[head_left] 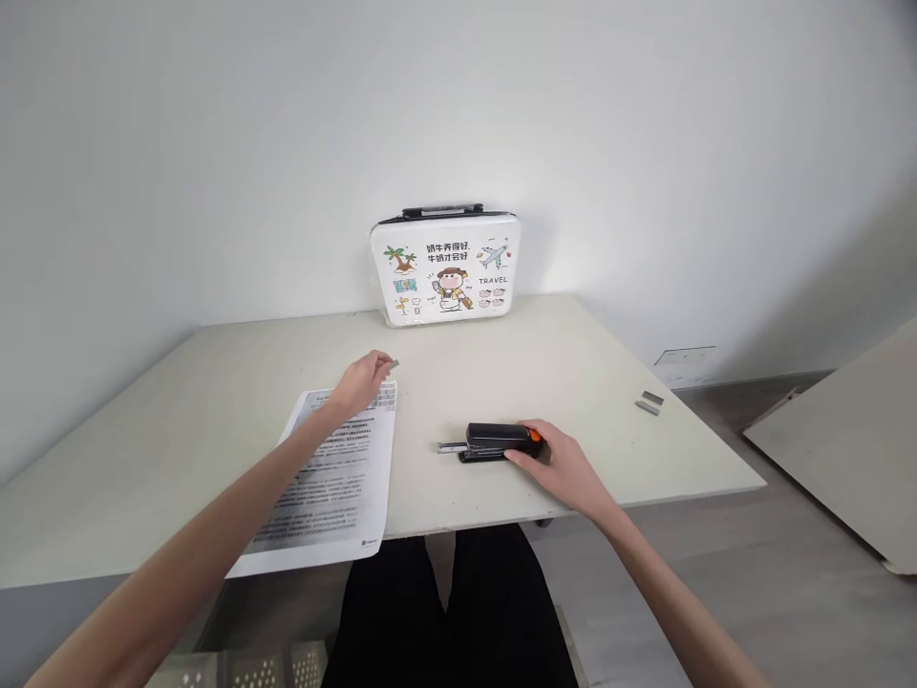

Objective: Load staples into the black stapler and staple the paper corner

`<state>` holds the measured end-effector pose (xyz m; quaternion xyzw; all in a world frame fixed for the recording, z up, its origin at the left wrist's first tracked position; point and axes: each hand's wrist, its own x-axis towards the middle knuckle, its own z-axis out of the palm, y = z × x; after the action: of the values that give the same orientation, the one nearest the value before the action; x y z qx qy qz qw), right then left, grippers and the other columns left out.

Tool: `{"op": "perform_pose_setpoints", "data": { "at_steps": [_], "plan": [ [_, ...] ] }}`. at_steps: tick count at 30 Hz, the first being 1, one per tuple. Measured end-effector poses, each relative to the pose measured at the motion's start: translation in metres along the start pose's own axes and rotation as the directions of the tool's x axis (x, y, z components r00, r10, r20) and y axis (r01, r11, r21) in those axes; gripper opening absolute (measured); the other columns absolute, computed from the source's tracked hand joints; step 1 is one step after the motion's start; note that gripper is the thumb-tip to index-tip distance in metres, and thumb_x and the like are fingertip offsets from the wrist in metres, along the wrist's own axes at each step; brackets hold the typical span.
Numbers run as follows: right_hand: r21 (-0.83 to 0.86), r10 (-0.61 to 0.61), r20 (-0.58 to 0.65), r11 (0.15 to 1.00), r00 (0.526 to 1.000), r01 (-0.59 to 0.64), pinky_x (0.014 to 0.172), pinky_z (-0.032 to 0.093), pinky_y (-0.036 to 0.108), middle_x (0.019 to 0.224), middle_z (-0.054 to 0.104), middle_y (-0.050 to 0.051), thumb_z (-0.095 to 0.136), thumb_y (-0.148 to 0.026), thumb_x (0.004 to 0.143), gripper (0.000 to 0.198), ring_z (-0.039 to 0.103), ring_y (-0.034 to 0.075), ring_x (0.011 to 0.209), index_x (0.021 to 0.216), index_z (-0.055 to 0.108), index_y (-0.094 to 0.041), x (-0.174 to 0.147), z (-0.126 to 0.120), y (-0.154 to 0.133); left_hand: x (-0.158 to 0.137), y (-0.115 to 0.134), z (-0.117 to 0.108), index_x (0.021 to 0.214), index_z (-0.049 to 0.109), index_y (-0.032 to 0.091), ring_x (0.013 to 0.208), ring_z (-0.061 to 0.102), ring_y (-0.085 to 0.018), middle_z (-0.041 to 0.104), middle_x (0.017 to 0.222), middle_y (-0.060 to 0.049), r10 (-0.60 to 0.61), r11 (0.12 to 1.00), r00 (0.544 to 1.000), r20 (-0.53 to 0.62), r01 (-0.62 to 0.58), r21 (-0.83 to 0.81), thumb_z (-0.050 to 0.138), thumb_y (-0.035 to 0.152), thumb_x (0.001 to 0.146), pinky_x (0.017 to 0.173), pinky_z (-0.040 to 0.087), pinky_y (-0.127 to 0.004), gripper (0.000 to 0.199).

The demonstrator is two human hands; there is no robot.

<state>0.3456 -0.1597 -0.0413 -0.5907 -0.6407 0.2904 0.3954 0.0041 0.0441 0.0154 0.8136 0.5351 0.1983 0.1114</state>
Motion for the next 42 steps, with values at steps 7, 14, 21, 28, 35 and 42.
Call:
{"op": "perform_pose_setpoints", "data": {
  "at_steps": [7, 14, 21, 28, 35, 42],
  "plan": [
    [-0.010, -0.025, 0.000, 1.000, 1.000, 0.025, 0.093, 0.057, 0.044, 0.127, 0.072, 0.006, 0.064, -0.056, 0.094, 0.038, 0.068, 0.029, 0.114, 0.122, 0.064, -0.030, -0.001, -0.001, 0.003, -0.082, 0.065, 0.002, 0.120, 0.066, 0.023, 0.087, 0.072, -0.022, 0.074, 0.096, -0.005, 0.107, 0.969, 0.989, 0.099, -0.082, -0.232, 0.042, 0.045, 0.105, 0.081, 0.056, -0.034, 0.037],
    [-0.005, -0.056, -0.009, 0.998, 0.998, 0.056, 0.096, 0.055, 0.043, 0.127, 0.072, 0.006, 0.064, -0.053, 0.094, 0.037, 0.067, 0.029, 0.115, 0.122, 0.064, -0.029, -0.001, 0.000, 0.005, -0.119, 0.104, 0.015, 0.112, 0.071, 0.026, 0.089, 0.070, -0.022, 0.072, 0.099, -0.004, 0.201, 0.942, 0.977, 0.075, -0.171, -0.290, 0.053, 0.046, 0.103, 0.084, 0.056, -0.037, 0.029],
    [-0.014, -0.079, -0.027, 0.997, 0.997, 0.078, 0.096, 0.054, 0.043, 0.126, 0.072, 0.007, 0.065, -0.053, 0.093, 0.038, 0.068, 0.028, 0.114, 0.123, 0.065, -0.028, 0.000, 0.000, 0.007, -0.119, 0.108, 0.034, 0.108, 0.068, 0.025, 0.101, 0.069, -0.023, 0.069, 0.113, -0.005, 0.227, 0.938, 0.973, 0.027, -0.212, -0.274, 0.050, 0.043, 0.105, 0.094, 0.055, -0.040, 0.026],
    [-0.032, -0.085, -0.028, 0.996, 0.996, 0.084, 0.093, 0.055, 0.042, 0.124, 0.073, 0.006, 0.066, -0.053, 0.094, 0.038, 0.068, 0.028, 0.112, 0.122, 0.064, -0.028, 0.000, -0.001, 0.008, -0.119, 0.109, 0.040, 0.107, 0.068, 0.024, 0.103, 0.069, -0.023, 0.070, 0.112, -0.005, 0.197, 0.943, 0.979, 0.042, -0.178, -0.279, 0.050, 0.043, 0.105, 0.093, 0.055, -0.040, 0.026],
    [-0.040, -0.094, -0.037, 0.995, 0.995, 0.093, 0.094, 0.055, 0.042, 0.123, 0.073, 0.006, 0.066, -0.051, 0.093, 0.036, 0.068, 0.028, 0.112, 0.121, 0.064, -0.028, 0.000, 0.000, 0.008, -0.118, 0.114, 0.043, 0.105, 0.068, 0.024, 0.100, 0.070, -0.023, 0.072, 0.108, -0.004, 0.174, 0.945, 0.984, 0.033, -0.158, -0.287, 0.054, 0.042, 0.104, 0.091, 0.056, -0.038, 0.024],
    [-0.043, -0.097, -0.037, 0.994, 0.995, 0.095, 0.095, 0.054, 0.041, 0.124, 0.073, 0.006, 0.066, -0.052, 0.094, 0.036, 0.068, 0.027, 0.113, 0.121, 0.064, -0.028, 0.000, 0.000, 0.008, -0.119, 0.113, 0.046, 0.108, 0.068, 0.023, 0.100, 0.069, -0.023, 0.072, 0.109, -0.004, 0.187, 0.945, 0.982, 0.015, -0.176, -0.275, 0.052, 0.040, 0.105, 0.092, 0.056, -0.039, 0.023]
  ]
}}
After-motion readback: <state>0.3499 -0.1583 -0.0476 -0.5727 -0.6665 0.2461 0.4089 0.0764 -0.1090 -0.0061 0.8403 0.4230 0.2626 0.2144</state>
